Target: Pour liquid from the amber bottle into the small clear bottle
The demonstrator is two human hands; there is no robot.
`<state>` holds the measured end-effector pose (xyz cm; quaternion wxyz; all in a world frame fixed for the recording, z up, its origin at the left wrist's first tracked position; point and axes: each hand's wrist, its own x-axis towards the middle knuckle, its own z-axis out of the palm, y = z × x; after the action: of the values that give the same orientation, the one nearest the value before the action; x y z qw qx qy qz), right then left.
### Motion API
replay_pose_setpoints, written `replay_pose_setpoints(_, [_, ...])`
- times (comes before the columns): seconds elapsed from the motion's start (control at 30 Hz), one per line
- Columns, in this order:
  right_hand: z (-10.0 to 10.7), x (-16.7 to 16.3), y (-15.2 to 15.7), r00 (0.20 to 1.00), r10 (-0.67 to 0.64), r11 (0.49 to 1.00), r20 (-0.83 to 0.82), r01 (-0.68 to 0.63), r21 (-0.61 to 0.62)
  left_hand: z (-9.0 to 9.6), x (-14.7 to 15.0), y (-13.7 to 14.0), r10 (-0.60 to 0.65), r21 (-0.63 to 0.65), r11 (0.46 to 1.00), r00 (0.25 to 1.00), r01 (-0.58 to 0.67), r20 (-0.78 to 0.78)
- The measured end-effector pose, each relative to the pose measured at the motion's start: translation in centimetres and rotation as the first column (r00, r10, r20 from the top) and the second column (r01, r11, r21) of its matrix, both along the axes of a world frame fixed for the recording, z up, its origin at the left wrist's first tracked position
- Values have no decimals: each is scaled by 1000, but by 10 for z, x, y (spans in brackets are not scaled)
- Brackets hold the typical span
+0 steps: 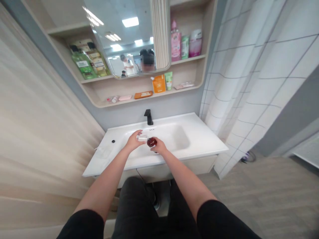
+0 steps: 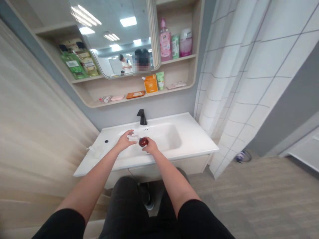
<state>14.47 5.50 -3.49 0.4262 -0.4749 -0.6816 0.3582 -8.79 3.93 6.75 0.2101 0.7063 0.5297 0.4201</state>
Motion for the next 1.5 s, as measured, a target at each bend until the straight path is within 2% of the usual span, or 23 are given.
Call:
replay_pose_setpoints(1.07, [3, 1, -2, 998, -16, 1000, -64, 16, -3, 33, 9, 8, -73, 2, 997, 976, 75, -203])
replay_pose_setpoints(1.5, [1, 1, -2, 987, -22, 1000, -159, 24, 9, 52, 19, 13, -99, -19, 995, 954, 98, -282])
